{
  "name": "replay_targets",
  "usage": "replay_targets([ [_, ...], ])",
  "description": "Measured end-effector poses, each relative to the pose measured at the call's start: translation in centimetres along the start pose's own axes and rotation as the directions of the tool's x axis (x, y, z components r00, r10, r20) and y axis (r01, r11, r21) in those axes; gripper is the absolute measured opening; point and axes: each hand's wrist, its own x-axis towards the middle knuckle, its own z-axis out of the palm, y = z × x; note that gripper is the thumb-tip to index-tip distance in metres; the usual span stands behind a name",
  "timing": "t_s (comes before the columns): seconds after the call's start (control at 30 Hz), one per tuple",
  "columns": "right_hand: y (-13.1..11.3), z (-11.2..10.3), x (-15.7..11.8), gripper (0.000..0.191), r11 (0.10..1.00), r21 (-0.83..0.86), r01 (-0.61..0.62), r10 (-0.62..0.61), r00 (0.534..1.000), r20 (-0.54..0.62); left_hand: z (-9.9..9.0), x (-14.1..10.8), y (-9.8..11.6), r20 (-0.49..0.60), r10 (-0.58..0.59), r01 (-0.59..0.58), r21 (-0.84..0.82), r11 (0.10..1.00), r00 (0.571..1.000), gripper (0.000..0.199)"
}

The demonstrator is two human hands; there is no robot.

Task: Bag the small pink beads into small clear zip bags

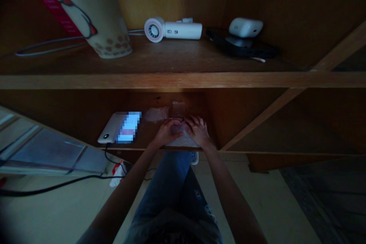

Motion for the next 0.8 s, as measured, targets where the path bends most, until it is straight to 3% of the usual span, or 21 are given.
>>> replay_targets([
  [0.8, 0.13, 0.27, -0.09, 0.035, 0.999, 0.01, 0.037, -0.037, 0.999, 0.006, 0.09, -0.08, -0.14, -0.014, 0.014, -0.014, 0.0, 1.0, 1.0, 0.037],
])
